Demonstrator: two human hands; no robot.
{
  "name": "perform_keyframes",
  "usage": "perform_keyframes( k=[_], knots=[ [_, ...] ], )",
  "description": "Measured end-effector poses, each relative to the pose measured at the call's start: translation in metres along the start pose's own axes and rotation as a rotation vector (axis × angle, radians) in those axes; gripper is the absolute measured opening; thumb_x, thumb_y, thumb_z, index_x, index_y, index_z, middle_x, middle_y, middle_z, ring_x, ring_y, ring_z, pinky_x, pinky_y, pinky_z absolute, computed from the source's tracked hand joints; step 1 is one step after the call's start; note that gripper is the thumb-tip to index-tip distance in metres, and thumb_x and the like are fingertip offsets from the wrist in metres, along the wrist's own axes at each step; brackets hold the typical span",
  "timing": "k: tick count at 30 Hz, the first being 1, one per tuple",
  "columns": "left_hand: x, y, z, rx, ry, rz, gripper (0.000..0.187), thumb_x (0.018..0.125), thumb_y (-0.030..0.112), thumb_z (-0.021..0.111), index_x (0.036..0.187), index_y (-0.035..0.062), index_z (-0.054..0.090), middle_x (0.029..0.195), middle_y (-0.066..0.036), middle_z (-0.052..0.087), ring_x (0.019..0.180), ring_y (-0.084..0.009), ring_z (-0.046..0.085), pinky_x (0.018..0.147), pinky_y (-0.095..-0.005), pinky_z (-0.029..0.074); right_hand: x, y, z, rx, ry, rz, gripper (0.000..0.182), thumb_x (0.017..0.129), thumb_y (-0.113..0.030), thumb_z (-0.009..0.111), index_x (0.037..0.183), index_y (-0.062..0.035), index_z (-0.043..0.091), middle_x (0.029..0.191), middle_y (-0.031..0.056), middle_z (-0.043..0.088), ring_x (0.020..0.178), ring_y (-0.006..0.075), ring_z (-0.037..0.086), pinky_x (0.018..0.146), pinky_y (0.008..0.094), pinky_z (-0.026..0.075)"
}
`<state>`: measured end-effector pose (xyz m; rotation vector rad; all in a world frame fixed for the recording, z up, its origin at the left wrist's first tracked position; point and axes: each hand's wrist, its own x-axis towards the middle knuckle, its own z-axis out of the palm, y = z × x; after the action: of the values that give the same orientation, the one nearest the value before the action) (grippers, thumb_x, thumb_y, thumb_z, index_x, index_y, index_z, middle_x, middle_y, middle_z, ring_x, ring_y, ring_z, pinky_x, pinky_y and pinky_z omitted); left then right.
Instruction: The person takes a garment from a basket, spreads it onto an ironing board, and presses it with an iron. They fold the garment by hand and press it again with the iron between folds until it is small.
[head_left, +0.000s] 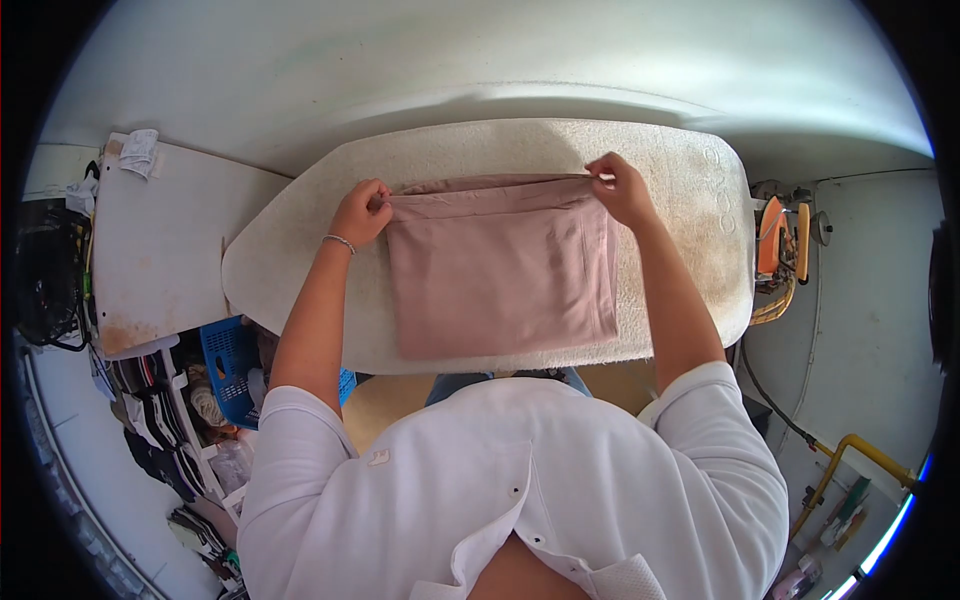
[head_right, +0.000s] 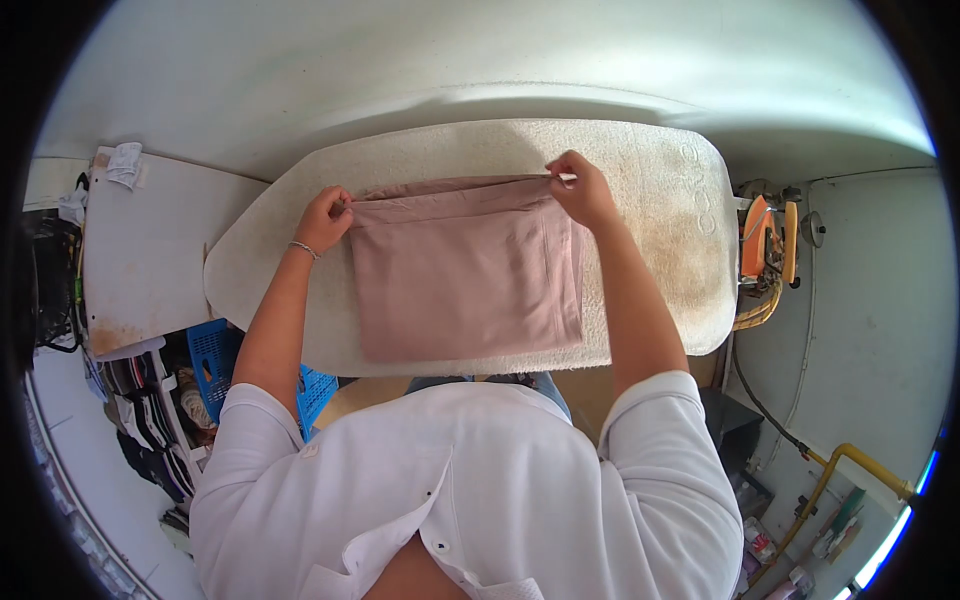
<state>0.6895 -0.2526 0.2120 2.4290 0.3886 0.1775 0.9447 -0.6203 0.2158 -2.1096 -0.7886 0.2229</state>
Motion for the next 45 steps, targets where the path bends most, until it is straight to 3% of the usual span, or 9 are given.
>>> perform_keyframes(
  k=[2,9,18,27,33,35,39,41,45],
  knots=[
    [-0.005,0.001,-0.006,-0.307,-0.015,-0.058,0.010,0.075,0.005,0.059,0.081,0.0041,0.052,0.076,-0.002,0.059,0.063,-0.0083,0.051,0.061,-0.0236,0.043,-0.022,-0.012,-0.028,0.299,-0.130,0.157,0.013,0.079,0.001,0.064,0.088,-0.0021,0.056,0.085,0.0044,0.062,0.082,0.0136,0.061,0.070,0.0259,0.047],
    [-0.016,0.022,-0.043,-0.594,-0.278,-0.094,0.012,0.076,0.001,0.063,0.078,0.0058,0.052,0.076,0.002,0.059,0.065,-0.0027,0.048,0.058,-0.0201,0.041,-0.090,-0.054,-0.096,0.466,-0.186,0.320,0.019,0.083,-0.001,0.067,0.101,0.0022,0.061,0.091,0.0073,0.065,0.084,0.0108,0.061,0.073,0.0251,0.051],
    [0.042,0.005,0.011,-0.406,-0.304,-0.267,0.015,0.079,0.012,0.073,0.087,0.0050,0.062,0.079,-0.002,0.063,0.066,-0.0093,0.057,0.060,-0.0245,0.047,-0.026,0.042,-0.025,0.151,-0.134,0.375,0.017,0.083,-0.012,0.068,0.097,-0.0018,0.064,0.085,0.0047,0.066,0.070,0.0118,0.060,0.064,0.0264,0.049],
    [0.037,0.039,-0.037,0.085,-0.431,0.064,0.014,0.078,0.013,0.072,0.090,0.0070,0.071,0.082,-0.007,0.068,0.069,-0.0111,0.061,0.063,-0.0247,0.050,-0.029,0.040,-0.027,0.064,-0.115,0.310,0.016,0.083,-0.014,0.066,0.094,-0.0025,0.062,0.083,0.0066,0.066,0.068,0.0138,0.060,0.064,0.0287,0.048],
    [0.046,0.011,0.004,-0.137,-0.363,-0.178,0.018,0.080,0.014,0.072,0.095,0.0058,0.069,0.082,-0.004,0.067,0.071,-0.0105,0.060,0.067,-0.0243,0.049,-0.031,0.037,-0.023,0.028,-0.086,0.314,0.017,0.082,-0.013,0.066,0.095,-0.0019,0.063,0.083,0.0076,0.067,0.070,0.0147,0.062,0.066,0.0291,0.049],
    [0.047,-0.001,0.015,-0.237,-0.210,-0.263,0.023,0.080,0.015,0.073,0.101,0.0071,0.067,0.089,-0.007,0.067,0.074,-0.0123,0.060,0.070,-0.0263,0.050,-0.035,0.040,-0.025,0.050,-0.082,0.292,0.018,0.082,-0.012,0.066,0.096,-0.0019,0.063,0.083,0.0077,0.067,0.070,0.0148,0.062,0.067,0.0288,0.049],
    [0.038,-0.009,0.026,-0.253,-0.163,-0.281,0.026,0.080,0.013,0.072,0.104,0.0062,0.065,0.092,-0.007,0.065,0.077,-0.0138,0.062,0.070,-0.0270,0.051,-0.036,0.039,-0.026,0.113,-0.106,0.268,0.020,0.079,-0.013,0.069,0.096,-0.0017,0.065,0.084,0.0085,0.068,0.072,0.0148,0.063,0.068,0.0280,0.050],
    [0.033,-0.016,0.032,-0.186,0.044,-0.091,0.022,0.081,0.013,0.071,0.101,0.0053,0.065,0.089,-0.009,0.065,0.078,-0.0154,0.064,0.069,-0.0279,0.052,-0.032,0.040,-0.023,0.081,0.002,0.296,0.020,0.078,-0.013,0.070,0.095,-0.0018,0.066,0.083,0.0087,0.068,0.073,0.0143,0.063,0.068,0.0279,0.050],
    [0.030,-0.017,0.035,-0.100,0.031,-0.171,0.018,0.081,0.013,0.069,0.098,0.0052,0.065,0.089,-0.010,0.064,0.075,-0.0170,0.064,0.067,-0.0294,0.052,-0.026,0.031,-0.017,-0.027,0.015,0.394,0.017,0.078,-0.014,0.069,0.090,-0.0033,0.065,0.079,0.0079,0.067,0.072,0.0175,0.063,0.069,0.0305,0.050]
  ],
)
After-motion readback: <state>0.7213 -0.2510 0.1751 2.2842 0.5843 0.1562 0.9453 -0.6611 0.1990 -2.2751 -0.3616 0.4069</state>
